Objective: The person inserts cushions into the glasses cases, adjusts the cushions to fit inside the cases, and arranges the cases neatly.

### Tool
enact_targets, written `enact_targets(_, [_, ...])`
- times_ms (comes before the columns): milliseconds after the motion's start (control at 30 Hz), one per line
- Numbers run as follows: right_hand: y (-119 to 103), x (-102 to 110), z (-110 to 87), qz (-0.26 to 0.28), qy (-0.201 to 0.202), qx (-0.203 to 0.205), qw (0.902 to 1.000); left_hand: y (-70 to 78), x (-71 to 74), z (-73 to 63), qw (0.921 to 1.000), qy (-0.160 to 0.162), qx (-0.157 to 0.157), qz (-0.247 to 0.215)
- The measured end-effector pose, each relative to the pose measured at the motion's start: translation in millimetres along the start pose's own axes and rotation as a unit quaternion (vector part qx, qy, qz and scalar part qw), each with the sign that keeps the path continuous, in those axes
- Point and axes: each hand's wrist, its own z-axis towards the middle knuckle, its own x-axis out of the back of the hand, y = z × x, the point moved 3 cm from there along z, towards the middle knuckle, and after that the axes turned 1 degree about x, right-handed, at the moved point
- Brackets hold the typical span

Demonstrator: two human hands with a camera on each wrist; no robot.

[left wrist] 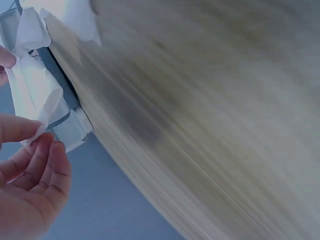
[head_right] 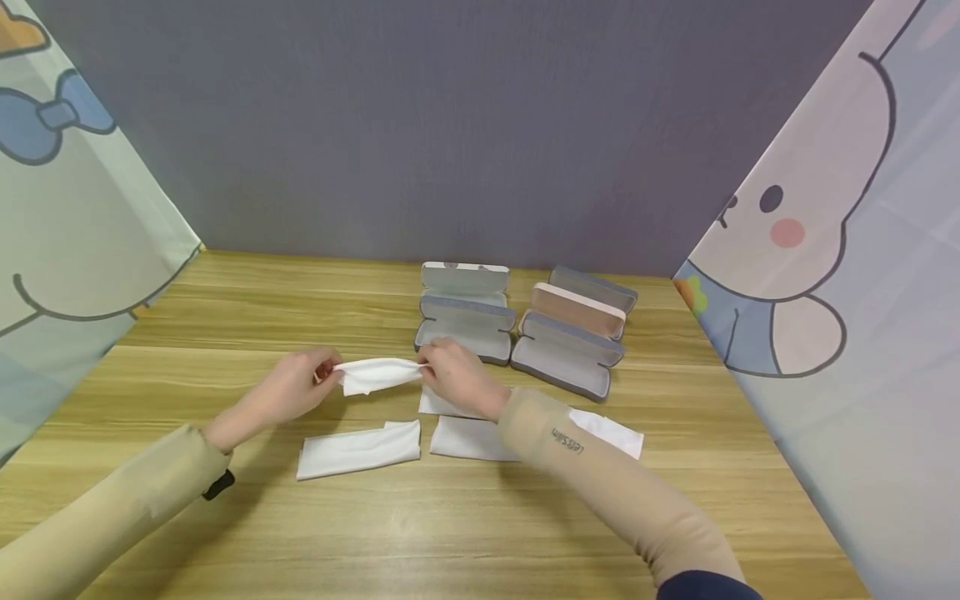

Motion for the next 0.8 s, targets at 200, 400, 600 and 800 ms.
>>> enact_targets(200, [10.3,9.3,-1.2,0.01,-0.003,-0.005,0.9999,6.5,-2.4,10.4,0.9998,0.018,0.001,-0.007])
enact_targets(400, [20.0,21.6,-3.1,0.039,0.003,-0.025,0.9989,11.8,-5.2,25.0,0.9991,0.04,-0.003,-0.012])
enact_targets(600, [29.7,28.4,-6.3,0.044,0.02,-0.041,0.998,14.9,-8.8,37.3,0.9981,0.051,0.001,-0.034])
enact_targets(800, [37.6,31.9,-9.7,0.044,0.047,-0.042,0.997,16.4,-12.5,45.9,0.9971,0.058,0.002,-0.048])
